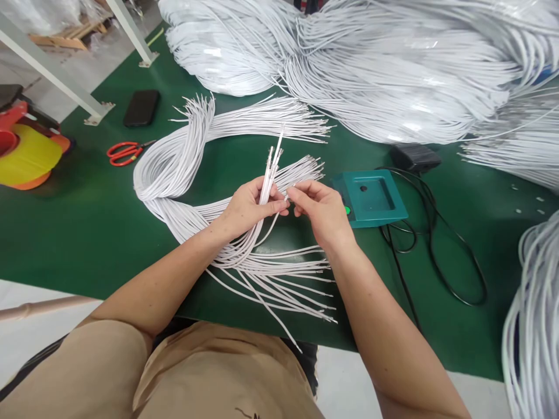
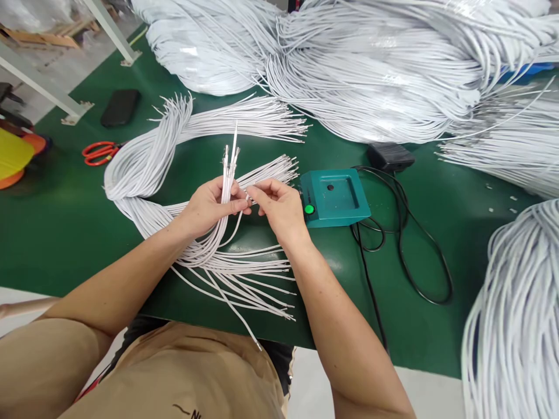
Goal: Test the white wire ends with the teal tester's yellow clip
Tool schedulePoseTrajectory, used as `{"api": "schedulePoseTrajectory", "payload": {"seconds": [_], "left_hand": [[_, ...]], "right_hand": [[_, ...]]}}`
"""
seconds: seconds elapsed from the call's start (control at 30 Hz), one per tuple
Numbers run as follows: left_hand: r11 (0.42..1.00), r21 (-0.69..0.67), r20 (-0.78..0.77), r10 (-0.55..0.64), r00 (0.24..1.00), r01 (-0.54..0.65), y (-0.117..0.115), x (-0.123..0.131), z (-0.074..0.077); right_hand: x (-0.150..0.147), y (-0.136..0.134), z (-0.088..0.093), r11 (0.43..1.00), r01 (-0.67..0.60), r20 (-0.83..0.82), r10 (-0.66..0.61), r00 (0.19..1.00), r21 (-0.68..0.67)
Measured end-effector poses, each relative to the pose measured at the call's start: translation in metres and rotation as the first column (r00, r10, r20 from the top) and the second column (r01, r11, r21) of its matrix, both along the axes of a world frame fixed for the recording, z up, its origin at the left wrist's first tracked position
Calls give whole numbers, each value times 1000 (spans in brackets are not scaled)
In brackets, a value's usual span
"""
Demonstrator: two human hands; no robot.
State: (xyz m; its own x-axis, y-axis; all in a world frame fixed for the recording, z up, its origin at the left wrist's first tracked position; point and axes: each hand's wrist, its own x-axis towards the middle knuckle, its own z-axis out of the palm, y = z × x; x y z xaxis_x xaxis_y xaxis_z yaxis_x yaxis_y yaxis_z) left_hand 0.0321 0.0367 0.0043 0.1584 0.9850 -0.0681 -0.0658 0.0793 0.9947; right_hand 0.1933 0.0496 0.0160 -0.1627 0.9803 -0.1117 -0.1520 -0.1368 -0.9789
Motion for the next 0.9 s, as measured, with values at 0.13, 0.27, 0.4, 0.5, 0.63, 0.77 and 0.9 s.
{"api": "schedulePoseTrajectory", "payload": {"seconds": [0.13, 0.27, 0.4, 0.5, 0.63, 0.77, 0.9], "left_hand": [[1000, 5, 33, -28, 999, 28, 0, 1, 0], [999, 22, 78, -46, 996, 45, 1, 2, -1], [994, 26, 88, -105, 991, 104, 1, 2, -3], [990, -3, 96, -138, 986, 139, 0, 1, -5], [987, -14, 91, -157, 983, 159, 0, -2, -5], [992, 22, 80, -123, 989, 122, 1, -4, -5], [990, 76, 118, -128, 985, 119, 3, -6, -6]], "right_hand": [[1, 2, -3, 998, -44, -118, 38, 992, -51], [-1, 2, -5, 971, -145, -291, 85, 953, -193], [-3, 0, -3, 962, -166, -333, 87, 939, -217], [-2, -2, 1, 984, -140, -274, 106, 956, -107], [0, -2, 2, 989, -147, -163, 144, 976, -9], [0, 1, -2, 999, -44, -146, 39, 988, -33], [0, 1, -4, 998, -52, -177, 43, 983, -43]]}}
